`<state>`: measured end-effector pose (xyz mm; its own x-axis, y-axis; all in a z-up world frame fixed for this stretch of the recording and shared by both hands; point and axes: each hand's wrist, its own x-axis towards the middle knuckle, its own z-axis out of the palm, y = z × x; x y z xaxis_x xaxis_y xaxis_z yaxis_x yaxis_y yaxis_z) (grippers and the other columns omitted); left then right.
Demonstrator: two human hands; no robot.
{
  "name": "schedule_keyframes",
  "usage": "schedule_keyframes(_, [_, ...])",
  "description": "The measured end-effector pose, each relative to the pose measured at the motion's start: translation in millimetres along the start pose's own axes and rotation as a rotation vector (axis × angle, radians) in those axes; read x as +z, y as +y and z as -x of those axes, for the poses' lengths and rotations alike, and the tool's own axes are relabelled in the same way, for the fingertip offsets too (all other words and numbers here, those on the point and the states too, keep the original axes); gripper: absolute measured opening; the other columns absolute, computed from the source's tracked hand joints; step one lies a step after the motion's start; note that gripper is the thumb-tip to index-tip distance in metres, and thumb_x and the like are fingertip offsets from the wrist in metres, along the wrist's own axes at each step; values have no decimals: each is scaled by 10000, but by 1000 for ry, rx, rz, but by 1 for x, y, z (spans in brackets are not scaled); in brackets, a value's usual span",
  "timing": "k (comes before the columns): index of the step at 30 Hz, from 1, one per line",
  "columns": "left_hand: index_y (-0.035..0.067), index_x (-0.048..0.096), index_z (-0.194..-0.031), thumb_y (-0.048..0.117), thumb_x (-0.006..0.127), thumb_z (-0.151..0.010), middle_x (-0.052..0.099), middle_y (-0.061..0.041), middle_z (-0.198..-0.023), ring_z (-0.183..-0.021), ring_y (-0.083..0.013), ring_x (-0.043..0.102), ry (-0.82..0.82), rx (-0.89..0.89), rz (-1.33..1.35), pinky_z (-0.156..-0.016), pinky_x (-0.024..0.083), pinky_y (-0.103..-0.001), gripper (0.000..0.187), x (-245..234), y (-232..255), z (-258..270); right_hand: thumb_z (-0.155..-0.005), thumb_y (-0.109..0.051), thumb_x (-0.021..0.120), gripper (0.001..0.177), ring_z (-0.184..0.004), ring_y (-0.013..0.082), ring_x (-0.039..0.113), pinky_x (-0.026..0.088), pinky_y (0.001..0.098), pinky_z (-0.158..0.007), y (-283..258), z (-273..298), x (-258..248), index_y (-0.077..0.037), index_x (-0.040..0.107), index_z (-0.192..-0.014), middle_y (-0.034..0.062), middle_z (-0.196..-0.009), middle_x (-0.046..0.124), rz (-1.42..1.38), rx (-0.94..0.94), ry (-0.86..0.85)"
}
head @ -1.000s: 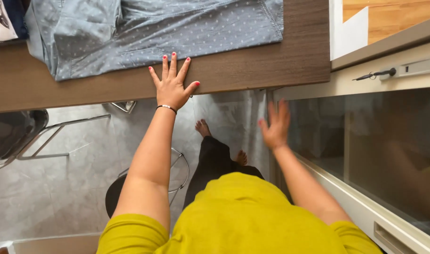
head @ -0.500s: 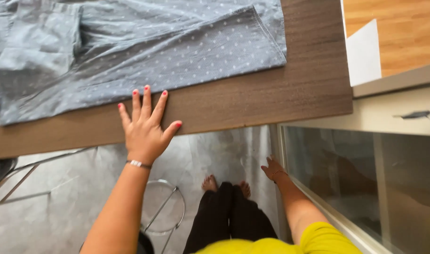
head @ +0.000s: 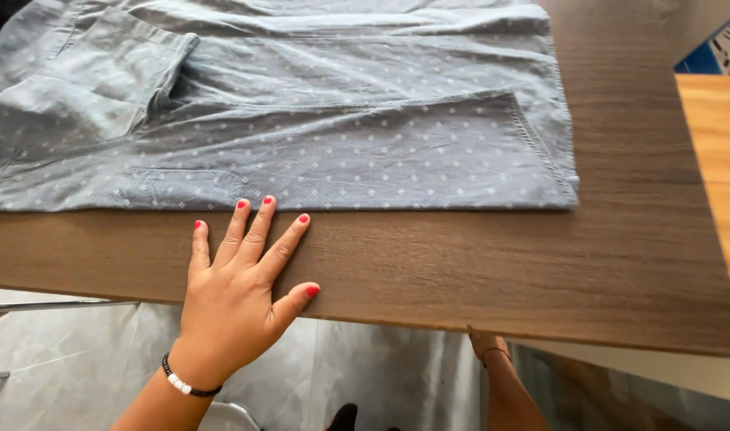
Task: Folding a grey patterned shirt on a table and placing it back into a closet.
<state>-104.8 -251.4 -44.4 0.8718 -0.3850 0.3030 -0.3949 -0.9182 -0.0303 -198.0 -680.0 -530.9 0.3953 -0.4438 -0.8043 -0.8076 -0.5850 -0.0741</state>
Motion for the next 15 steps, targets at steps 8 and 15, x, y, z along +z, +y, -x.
schedule_keyframes(8, [327, 482, -1521, 666, 482, -900, 462, -77, -1579, -1469, -309, 389, 143, 72, -74, -1108, 286, -656, 707, 11, 0, 6, -807, -412, 706, 539, -1348, 112, 575, 466, 339, -1170, 27, -218, 83, -305, 653, -1333, -16, -1641, 260, 149, -413, 337])
schedule_keyframes(15, [317, 519, -1495, 628, 441, -946, 494, -77, -1550, -1436, -307, 420, 211, 73, -94, -1061, 322, -652, 636, 17, -1, 8, -926, -363, 618, 1030, -1263, 371, 664, 540, 475, -1028, 1, -152, 34, -356, -96, -1667, 73, -1484, 591, -75, -164, 207])
